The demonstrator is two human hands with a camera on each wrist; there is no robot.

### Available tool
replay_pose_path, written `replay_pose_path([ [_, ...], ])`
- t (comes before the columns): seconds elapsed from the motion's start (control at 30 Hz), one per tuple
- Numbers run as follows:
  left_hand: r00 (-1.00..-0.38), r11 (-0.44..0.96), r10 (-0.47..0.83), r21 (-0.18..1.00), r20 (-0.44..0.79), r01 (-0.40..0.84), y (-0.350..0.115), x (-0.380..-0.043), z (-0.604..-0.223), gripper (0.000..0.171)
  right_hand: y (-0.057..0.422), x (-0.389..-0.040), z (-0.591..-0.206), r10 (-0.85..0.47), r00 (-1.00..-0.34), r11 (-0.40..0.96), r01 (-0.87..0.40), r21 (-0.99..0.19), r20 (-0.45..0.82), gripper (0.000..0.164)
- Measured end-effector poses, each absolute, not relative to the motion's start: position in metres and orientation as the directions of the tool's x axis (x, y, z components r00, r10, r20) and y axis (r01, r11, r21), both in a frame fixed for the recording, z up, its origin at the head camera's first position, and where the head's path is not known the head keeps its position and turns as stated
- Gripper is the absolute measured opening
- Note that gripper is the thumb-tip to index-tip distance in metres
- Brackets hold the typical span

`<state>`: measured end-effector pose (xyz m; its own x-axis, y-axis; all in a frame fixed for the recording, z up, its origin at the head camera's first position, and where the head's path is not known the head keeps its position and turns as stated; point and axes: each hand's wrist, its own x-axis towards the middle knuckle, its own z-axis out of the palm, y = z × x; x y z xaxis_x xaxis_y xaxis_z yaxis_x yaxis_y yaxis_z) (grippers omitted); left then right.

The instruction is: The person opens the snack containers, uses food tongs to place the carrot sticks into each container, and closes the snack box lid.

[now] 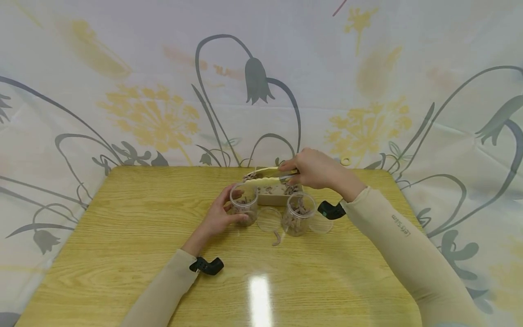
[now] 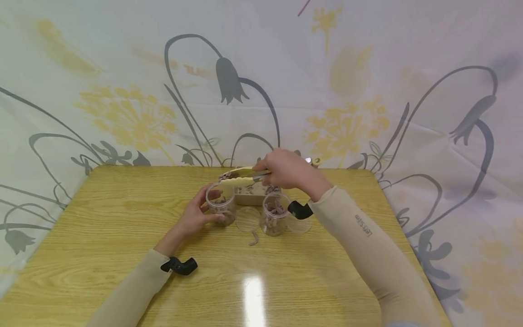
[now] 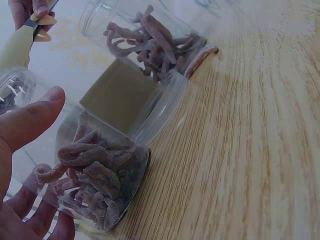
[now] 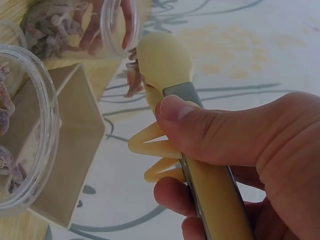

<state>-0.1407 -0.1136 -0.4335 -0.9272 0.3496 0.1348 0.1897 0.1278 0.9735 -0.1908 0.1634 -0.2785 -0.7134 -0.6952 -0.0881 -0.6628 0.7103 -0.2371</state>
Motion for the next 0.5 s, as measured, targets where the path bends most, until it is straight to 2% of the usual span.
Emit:
replay_pose_path([
  [0.5,-0.93,0.134,0.346,0.974,0.127,0.183,-0.114,-0.14,-0.431,0.086,0.153,-0.185,-0.288,-0.745,-0.657,0.657,-0.695,-0.293,-0.116,0.043],
])
